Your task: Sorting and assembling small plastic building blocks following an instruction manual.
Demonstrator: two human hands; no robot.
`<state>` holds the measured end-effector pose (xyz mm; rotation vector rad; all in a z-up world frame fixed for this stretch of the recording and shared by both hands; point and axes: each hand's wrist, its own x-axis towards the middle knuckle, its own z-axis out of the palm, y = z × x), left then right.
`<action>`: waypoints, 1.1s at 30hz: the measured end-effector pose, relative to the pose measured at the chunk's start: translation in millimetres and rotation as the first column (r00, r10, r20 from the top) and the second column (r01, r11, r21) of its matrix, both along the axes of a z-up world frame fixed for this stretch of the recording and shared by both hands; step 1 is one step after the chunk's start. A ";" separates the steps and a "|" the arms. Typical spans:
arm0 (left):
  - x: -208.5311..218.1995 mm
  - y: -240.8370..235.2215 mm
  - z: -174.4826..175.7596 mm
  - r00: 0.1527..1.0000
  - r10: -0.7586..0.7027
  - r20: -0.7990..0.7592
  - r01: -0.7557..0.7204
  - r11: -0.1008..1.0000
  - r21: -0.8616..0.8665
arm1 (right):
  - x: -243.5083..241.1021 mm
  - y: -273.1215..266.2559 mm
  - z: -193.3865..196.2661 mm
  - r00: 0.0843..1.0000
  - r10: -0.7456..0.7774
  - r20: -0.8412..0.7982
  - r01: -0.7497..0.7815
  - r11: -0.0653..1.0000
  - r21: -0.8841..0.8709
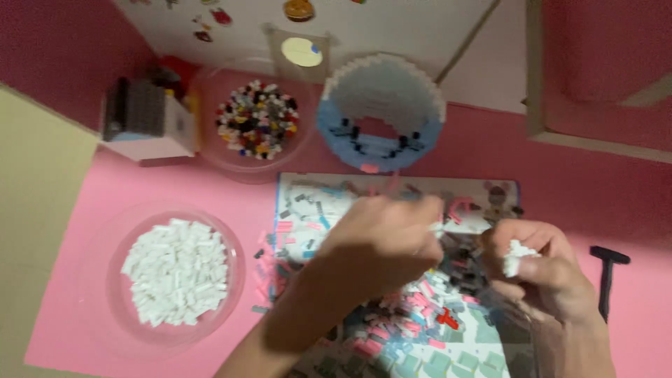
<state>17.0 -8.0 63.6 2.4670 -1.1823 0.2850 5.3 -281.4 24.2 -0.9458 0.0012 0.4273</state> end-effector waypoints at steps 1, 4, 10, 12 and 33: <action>-16.7 19.8 8.8 0.978 0.070 -0.195 -0.125 0.951 -0.282 | 3.1 7.6 -0.6 0.991 0.100 0.092 -0.083 0.980 -0.179; -70.8 78.4 -15.5 0.688 0.012 -0.725 -0.650 0.456 -0.609 | 17.9 84.8 24.2 0.854 0.395 0.339 -0.186 0.840 -0.510; -115.2 159.2 -13.3 0.633 0.546 -0.549 -0.770 0.367 -0.522 | 10.8 259.2 55.1 0.459 0.653 0.602 -0.150 0.725 -0.672; -121.6 171.3 -21.4 0.576 0.576 -0.580 -0.811 0.313 -0.494 | 9.7 293.5 40.6 0.328 0.711 0.622 -0.078 0.676 -0.733; -126.6 198.0 -7.2 0.574 0.595 -0.563 -0.815 0.480 -0.323 | -56.2 235.4 59.4 0.433 0.629 0.646 0.080 0.687 -0.722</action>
